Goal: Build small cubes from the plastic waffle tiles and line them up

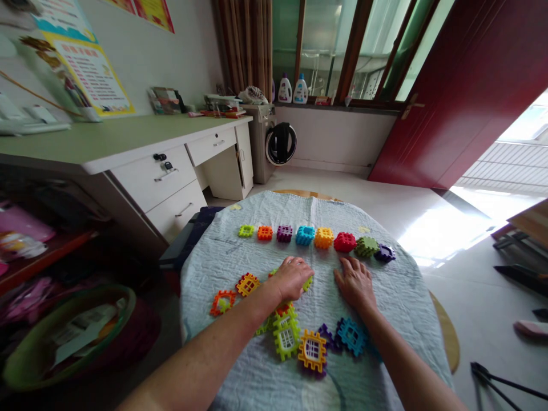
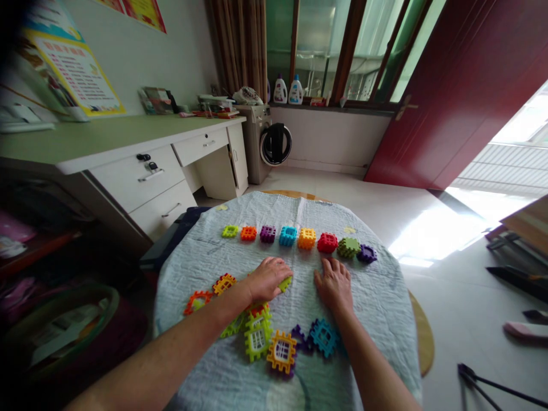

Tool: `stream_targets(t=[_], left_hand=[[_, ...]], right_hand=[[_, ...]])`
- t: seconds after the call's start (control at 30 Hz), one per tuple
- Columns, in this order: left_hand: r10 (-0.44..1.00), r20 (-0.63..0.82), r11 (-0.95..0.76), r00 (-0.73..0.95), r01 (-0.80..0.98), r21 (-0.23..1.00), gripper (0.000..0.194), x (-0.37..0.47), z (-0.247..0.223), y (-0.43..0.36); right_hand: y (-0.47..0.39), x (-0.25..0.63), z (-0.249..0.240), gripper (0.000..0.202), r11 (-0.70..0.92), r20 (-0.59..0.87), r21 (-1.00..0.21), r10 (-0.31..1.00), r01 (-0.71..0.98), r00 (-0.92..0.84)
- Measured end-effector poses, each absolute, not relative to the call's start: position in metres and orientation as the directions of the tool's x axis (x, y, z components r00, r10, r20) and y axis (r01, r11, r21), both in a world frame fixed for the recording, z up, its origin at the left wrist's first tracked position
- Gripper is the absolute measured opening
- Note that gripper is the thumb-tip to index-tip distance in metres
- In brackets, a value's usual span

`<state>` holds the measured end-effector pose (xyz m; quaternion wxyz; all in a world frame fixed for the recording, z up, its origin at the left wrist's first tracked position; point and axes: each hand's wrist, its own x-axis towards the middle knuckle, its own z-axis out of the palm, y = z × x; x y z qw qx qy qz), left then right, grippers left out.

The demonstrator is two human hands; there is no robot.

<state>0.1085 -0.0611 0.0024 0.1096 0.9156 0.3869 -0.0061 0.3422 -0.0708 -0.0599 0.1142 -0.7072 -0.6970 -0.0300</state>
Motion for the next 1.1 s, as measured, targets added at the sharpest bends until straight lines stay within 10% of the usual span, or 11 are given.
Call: stream_targets(t=[0.33, 0.7, 1.1], left_hand=[[0.678, 0.028, -0.727, 0.735, 0.664, 0.173, 0.038, 0.111, -0.008, -0.052], [0.947, 0.077, -0.300, 0.312, 0.775, 0.556, 0.042, 0.053, 0.025, -0.032], [0.976, 0.015, -0.216, 0.215, 0.968, 0.130, 0.041, 0.076, 0.002, -0.075]], right_hand=[[-0.070, 0.343, -0.061, 0.046, -0.008, 0.193, -0.133, 0.981, 0.991, 0.034], [-0.071, 0.342, -0.058, 0.046, -0.006, 0.189, -0.122, 0.982, 0.992, 0.029], [-0.071, 0.343, -0.060, 0.044, 0.005, 0.217, -0.118, 0.976, 0.993, 0.021]])
